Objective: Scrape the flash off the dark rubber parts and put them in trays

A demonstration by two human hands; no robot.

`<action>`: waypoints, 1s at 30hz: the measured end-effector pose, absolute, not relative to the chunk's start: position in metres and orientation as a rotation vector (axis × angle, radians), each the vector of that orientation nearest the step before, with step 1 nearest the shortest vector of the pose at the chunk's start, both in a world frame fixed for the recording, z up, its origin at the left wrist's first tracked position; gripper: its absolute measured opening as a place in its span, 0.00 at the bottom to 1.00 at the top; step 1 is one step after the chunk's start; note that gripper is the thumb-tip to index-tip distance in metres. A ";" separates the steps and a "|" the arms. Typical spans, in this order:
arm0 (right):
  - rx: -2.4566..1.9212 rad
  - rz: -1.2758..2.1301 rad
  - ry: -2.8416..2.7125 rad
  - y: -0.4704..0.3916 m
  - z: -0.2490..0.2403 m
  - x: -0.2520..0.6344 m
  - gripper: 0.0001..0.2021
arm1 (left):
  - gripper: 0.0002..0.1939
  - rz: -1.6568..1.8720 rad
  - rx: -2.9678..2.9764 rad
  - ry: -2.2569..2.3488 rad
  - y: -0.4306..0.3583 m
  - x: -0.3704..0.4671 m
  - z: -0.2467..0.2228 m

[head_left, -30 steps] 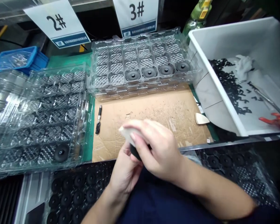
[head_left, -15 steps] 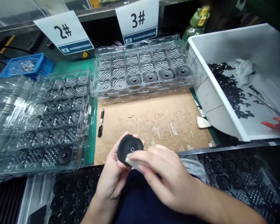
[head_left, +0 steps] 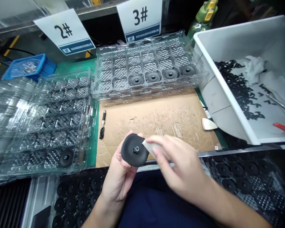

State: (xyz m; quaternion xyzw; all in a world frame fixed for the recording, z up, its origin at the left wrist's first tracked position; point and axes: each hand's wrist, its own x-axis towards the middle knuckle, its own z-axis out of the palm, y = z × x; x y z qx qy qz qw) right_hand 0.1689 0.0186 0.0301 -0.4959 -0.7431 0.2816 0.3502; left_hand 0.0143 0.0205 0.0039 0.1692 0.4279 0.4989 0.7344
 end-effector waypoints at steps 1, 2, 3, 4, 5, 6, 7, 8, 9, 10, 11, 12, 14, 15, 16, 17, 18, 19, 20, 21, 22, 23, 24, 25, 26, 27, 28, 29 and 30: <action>-1.258 0.705 -1.941 0.018 0.030 0.168 0.12 | 0.22 1.088 0.369 0.937 0.020 0.014 0.003; -1.214 0.710 -1.960 0.018 0.029 0.168 0.13 | 0.21 1.075 0.366 0.932 0.020 0.015 0.003; -1.174 0.752 -1.967 0.019 0.028 0.168 0.12 | 0.21 1.069 0.364 0.926 0.020 0.015 0.002; -1.156 0.823 -1.953 0.021 0.026 0.170 0.12 | 0.20 1.075 0.366 0.921 0.020 0.015 0.001; -1.173 0.890 -1.918 0.025 0.023 0.173 0.12 | 0.21 1.087 0.366 0.915 0.020 0.015 0.000; -1.226 0.929 -1.872 0.030 0.018 0.176 0.11 | 0.23 1.099 0.363 0.909 0.020 0.015 -0.001; -1.304 0.937 -1.820 0.034 0.011 0.180 0.11 | 0.25 1.107 0.355 0.902 0.020 0.014 -0.002; -1.395 0.924 -1.770 0.037 0.003 0.184 0.11 | 0.27 1.107 0.343 0.895 0.020 0.014 -0.003; -1.480 0.897 -1.733 0.038 -0.008 0.186 0.11 | 0.29 1.099 0.331 0.887 0.020 0.013 -0.004; -1.547 0.879 -1.714 0.037 -0.020 0.188 0.11 | 0.29 1.084 0.320 0.881 0.020 0.012 -0.004; -1.588 0.881 -1.713 0.033 -0.033 0.189 0.12 | 0.29 1.072 0.311 0.875 0.020 0.011 -0.005; -1.601 0.902 -1.729 0.028 -0.047 0.188 0.12 | 0.29 1.065 0.305 0.869 0.020 0.011 -0.005; -1.560 0.950 -1.783 0.017 -0.070 0.187 0.12 | 0.28 1.050 0.287 0.853 0.021 0.010 -0.006; -1.526 0.970 -1.808 0.013 -0.077 0.186 0.11 | 0.29 1.043 0.277 0.844 0.021 0.010 -0.006; -1.500 0.985 -1.823 0.011 -0.080 0.186 0.11 | 0.30 1.038 0.269 0.836 0.022 0.010 -0.007; -1.485 0.990 -1.824 0.012 -0.077 0.187 0.11 | 0.31 1.035 0.265 0.830 0.022 0.011 -0.007; -1.485 0.984 -1.810 0.014 -0.070 0.187 0.12 | 0.32 1.032 0.266 0.826 0.022 0.012 -0.007; -1.494 0.961 -1.778 0.018 -0.058 0.187 0.12 | 0.32 1.028 0.267 0.827 0.022 0.014 -0.006; -1.500 0.924 -1.742 0.022 -0.042 0.186 0.13 | 0.32 1.030 0.273 0.831 0.022 0.016 -0.006; -1.494 0.874 -1.709 0.026 -0.024 0.183 0.14 | 0.30 1.034 0.282 0.835 0.021 0.018 -0.005; -1.455 0.798 -1.673 0.028 -0.006 0.179 0.14 | 0.28 1.032 0.289 0.840 0.020 0.020 -0.004; -1.361 0.733 -1.710 0.029 0.010 0.174 0.15 | 0.25 1.024 0.291 0.844 0.020 0.021 -0.003; -1.241 0.668 -1.788 0.029 0.023 0.169 0.15 | 0.23 1.013 0.292 0.846 0.019 0.021 -0.002; -1.161 0.669 -1.852 0.028 0.032 0.163 0.15 | 0.22 1.012 0.296 0.841 0.018 0.020 -0.002; -1.097 0.702 -1.924 0.026 0.038 0.159 0.14 | 0.23 1.015 0.299 0.835 0.017 0.019 -0.002; -1.064 0.766 -1.982 0.025 0.040 0.156 0.13 | 0.24 1.022 0.299 0.830 0.017 0.017 -0.002; -1.059 0.837 -2.023 0.026 0.040 0.153 0.13 | 0.26 1.037 0.297 0.827 0.017 0.016 -0.003; -1.069 0.880 -2.046 0.027 0.039 0.152 0.12 | 0.27 1.046 0.297 0.821 0.016 0.016 -0.003; -1.093 0.875 -2.048 0.029 0.037 0.150 0.12 | 0.26 1.043 0.290 0.815 0.016 0.016 -0.003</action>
